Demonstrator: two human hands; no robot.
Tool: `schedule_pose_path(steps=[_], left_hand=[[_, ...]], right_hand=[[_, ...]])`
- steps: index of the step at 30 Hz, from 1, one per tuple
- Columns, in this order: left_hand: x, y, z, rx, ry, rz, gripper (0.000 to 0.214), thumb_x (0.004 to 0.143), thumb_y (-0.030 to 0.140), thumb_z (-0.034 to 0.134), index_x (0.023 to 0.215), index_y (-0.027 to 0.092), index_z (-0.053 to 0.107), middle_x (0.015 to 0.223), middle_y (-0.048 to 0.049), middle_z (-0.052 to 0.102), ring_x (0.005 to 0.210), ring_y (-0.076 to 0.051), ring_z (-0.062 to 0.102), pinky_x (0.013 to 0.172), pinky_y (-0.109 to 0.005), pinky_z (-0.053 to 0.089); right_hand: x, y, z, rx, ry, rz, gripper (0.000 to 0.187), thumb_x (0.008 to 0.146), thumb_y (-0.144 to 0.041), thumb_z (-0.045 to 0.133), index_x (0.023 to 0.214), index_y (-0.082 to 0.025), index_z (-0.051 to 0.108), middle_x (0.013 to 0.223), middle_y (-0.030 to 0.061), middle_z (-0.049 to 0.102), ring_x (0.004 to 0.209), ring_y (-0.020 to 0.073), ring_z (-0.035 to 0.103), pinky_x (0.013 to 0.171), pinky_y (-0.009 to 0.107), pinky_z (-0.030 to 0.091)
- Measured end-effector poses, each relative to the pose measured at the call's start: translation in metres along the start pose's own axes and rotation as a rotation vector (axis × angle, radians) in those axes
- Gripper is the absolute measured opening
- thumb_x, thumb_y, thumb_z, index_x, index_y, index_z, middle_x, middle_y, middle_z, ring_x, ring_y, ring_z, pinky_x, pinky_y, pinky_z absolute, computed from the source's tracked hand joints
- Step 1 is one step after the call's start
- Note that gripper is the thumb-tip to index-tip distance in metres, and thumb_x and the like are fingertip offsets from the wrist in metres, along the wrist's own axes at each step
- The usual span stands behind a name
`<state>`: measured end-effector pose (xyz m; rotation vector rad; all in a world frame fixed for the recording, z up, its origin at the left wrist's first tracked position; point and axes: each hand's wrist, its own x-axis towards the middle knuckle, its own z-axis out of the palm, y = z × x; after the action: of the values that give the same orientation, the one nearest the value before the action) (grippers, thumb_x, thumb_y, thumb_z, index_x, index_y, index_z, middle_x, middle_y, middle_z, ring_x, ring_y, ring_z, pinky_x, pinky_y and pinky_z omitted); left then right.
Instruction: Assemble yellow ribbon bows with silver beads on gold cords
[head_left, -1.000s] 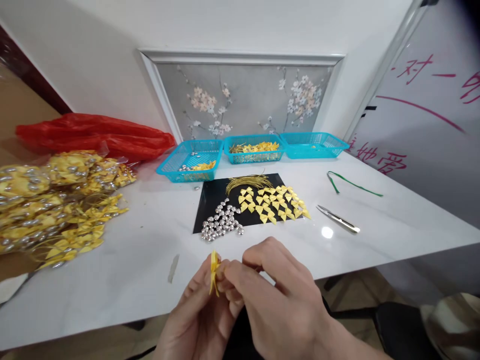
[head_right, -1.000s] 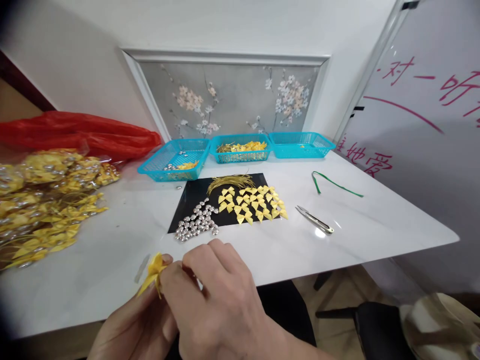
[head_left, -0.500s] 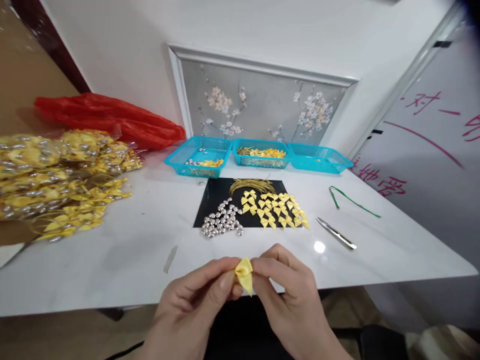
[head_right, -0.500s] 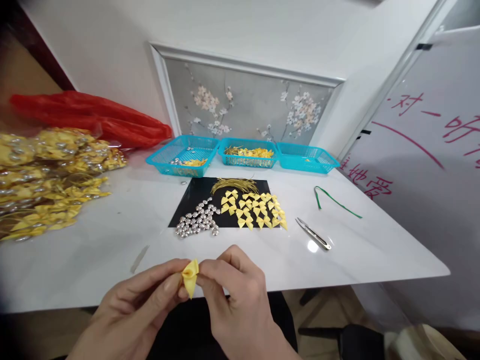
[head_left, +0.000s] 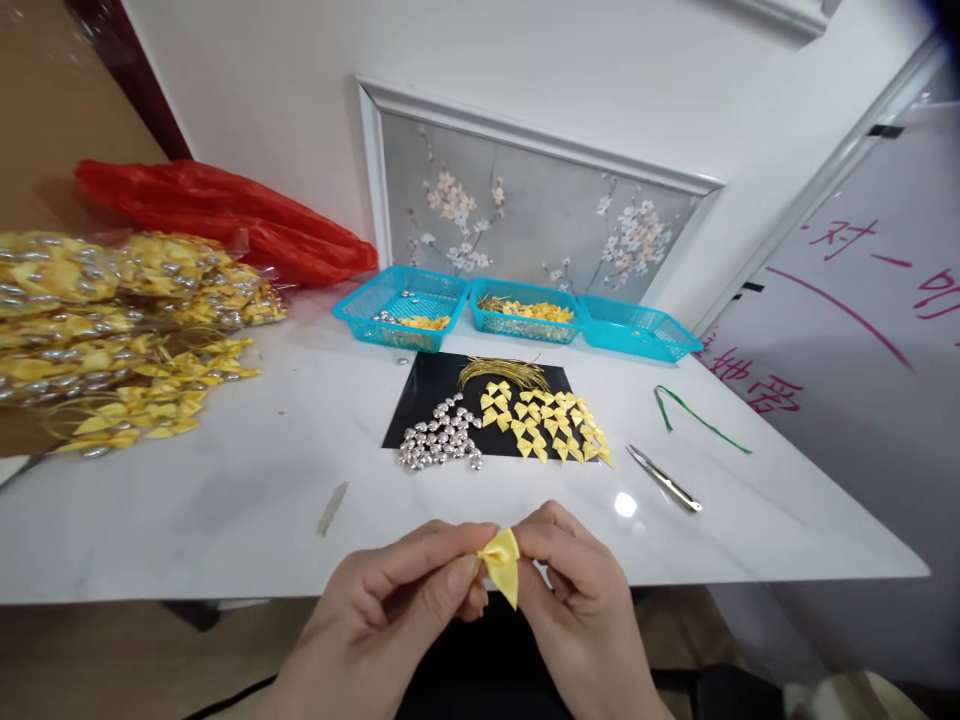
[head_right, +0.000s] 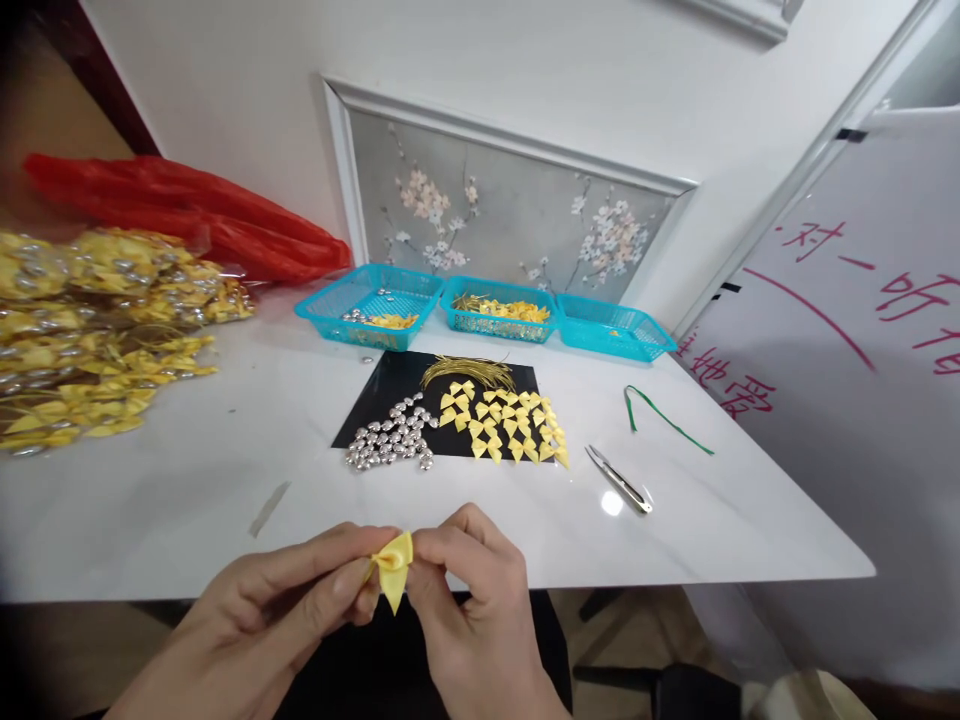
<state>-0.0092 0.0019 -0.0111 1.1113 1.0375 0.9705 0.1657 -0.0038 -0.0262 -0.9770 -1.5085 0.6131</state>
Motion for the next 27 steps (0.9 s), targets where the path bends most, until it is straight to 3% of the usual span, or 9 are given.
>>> schedule_pose_path(steps=[10, 18, 27], left_hand=[[0.0, 0.018, 0.015, -0.158, 0.06, -0.094, 0.02, 0.071, 0.042, 0.09, 0.073, 0.024, 0.083, 0.061, 0.0013, 0.068, 0.063, -0.012, 0.059, 0.063, -0.018, 0.049], [-0.001, 0.027, 0.022, -0.306, 0.079, -0.181, 0.027, 0.06, 0.04, 0.097, 0.074, 0.02, 0.085, 0.06, -0.0008, 0.071, 0.062, -0.012, 0.06, 0.062, -0.019, 0.053], [-0.001, 0.027, 0.021, -0.368, 0.053, -0.22, 0.026, 0.062, 0.037, 0.098, 0.075, 0.019, 0.085, 0.061, -0.001, 0.073, 0.062, -0.011, 0.062, 0.062, -0.017, 0.053]], right_hand=[[-0.001, 0.0, -0.006, 0.004, -0.035, 0.023, 0.024, 0.096, -0.015, 0.063, 0.092, -0.03, 0.08, 0.071, -0.0022, 0.057, 0.062, 0.0114, 0.056, 0.054, 0.02, 0.043], [-0.004, 0.004, -0.007, 0.041, -0.045, 0.034, 0.028, 0.097, -0.013, 0.061, 0.098, -0.031, 0.082, 0.075, -0.0002, 0.058, 0.065, 0.0128, 0.059, 0.055, 0.021, 0.047], [-0.006, 0.007, -0.009, -0.01, -0.054, -0.036, 0.039, 0.097, -0.006, 0.056, 0.108, -0.034, 0.08, 0.079, 0.0003, 0.057, 0.068, 0.0133, 0.06, 0.057, 0.022, 0.049]])
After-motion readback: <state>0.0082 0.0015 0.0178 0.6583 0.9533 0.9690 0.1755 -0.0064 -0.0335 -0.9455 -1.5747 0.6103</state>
